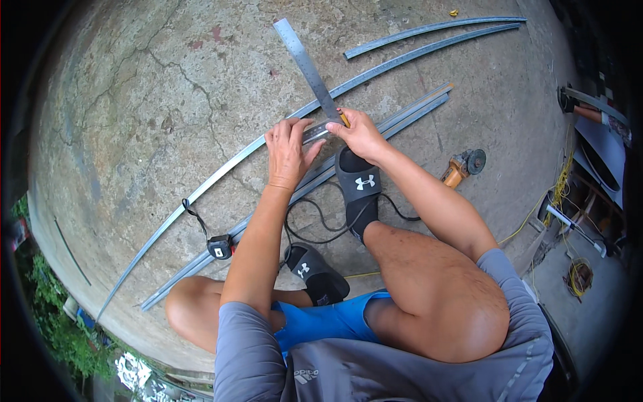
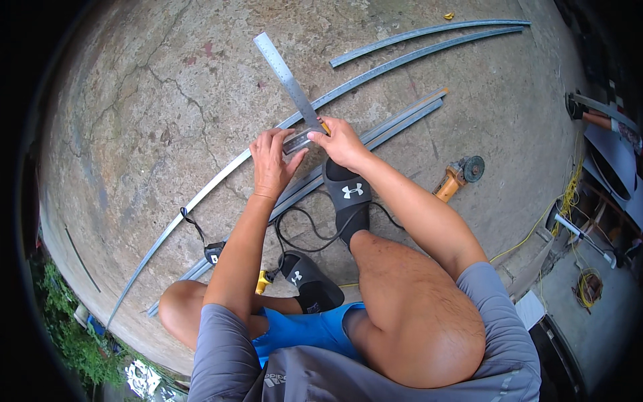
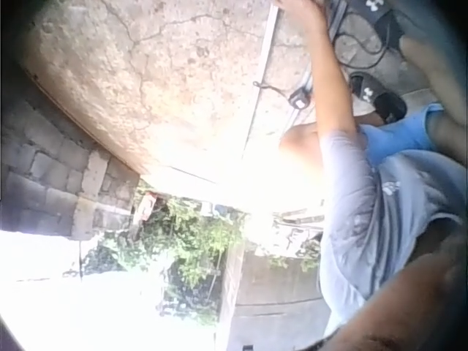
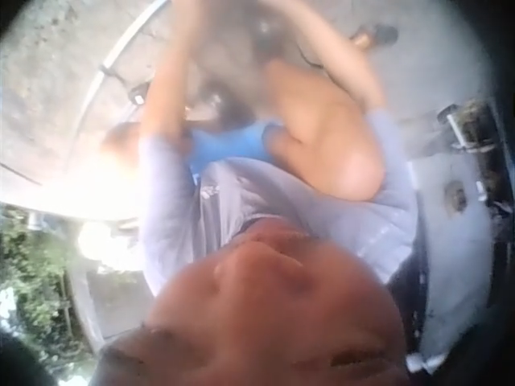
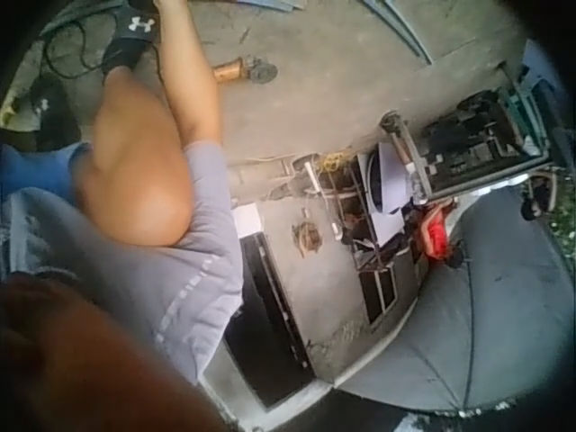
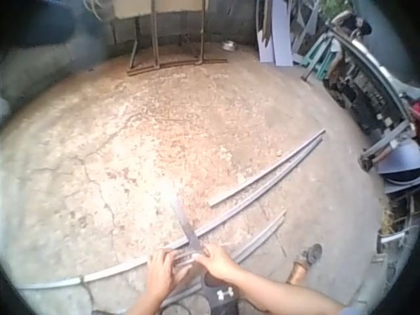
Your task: Cutting and marking metal strips using an angle grinder, tape measure, and square ruler.
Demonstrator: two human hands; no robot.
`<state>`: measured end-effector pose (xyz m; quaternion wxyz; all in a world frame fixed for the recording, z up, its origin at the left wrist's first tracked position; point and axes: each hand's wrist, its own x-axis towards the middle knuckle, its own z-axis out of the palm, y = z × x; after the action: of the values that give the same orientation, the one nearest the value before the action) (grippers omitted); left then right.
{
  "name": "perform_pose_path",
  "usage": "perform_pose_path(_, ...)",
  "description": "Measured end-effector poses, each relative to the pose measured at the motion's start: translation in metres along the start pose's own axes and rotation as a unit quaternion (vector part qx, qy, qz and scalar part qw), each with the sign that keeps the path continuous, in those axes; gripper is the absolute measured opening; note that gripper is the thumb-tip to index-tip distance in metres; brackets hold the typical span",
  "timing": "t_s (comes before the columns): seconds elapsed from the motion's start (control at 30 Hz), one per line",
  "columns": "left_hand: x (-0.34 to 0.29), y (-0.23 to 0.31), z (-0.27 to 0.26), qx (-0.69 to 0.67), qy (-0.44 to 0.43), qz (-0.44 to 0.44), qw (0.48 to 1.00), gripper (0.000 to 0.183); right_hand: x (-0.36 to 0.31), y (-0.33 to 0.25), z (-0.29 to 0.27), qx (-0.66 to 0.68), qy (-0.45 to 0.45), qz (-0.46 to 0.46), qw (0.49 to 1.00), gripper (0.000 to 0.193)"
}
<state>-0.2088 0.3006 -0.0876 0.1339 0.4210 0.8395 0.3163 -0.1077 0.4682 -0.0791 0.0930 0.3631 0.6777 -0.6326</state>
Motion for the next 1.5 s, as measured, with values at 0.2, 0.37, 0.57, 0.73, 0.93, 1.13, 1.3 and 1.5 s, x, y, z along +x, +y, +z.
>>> perform_pose_path(0.2,-0.006,-0.052,-0.002,0.108,-0.007,-0.084,0.991,0.053,-0.007,0.007,-0.039,0.050,0.071,0.020,0.996,0.020)
perform_pose_path(0.37,-0.002,-0.065,-0.004,0.119,-0.062,-0.101,0.986,0.027,-0.017,0.014,-0.031,0.039,0.071,0.021,0.997,0.020)
perform_pose_path(0.57,-0.007,-0.060,-0.005,0.119,-0.083,-0.067,0.987,0.021,-0.023,0.010,-0.022,-0.026,0.054,-0.010,0.998,0.026)
perform_pose_path(0.73,-0.015,-0.050,0.000,0.137,-0.088,-0.035,0.986,0.021,-0.025,0.018,-0.022,-0.037,0.031,-0.015,0.999,0.027)
perform_pose_path(0.93,-0.005,-0.063,-0.012,0.108,-0.134,-0.017,0.985,0.018,-0.024,0.017,-0.018,-0.047,0.028,-0.019,0.998,0.026)
perform_pose_path(1.13,-0.005,-0.057,-0.007,0.108,-0.119,-0.041,0.986,0.018,-0.019,0.030,-0.016,-0.029,0.023,-0.035,0.999,0.026)
perform_pose_path(1.3,-0.001,-0.059,-0.012,0.106,-0.131,-0.030,0.985,0.017,-0.017,0.017,-0.020,-0.069,0.018,0.000,0.997,0.026)
perform_pose_path(1.5,0.003,-0.066,-0.014,0.090,-0.140,-0.041,0.985,0.015,-0.012,0.020,-0.018,-0.069,0.001,0.003,0.998,0.028)
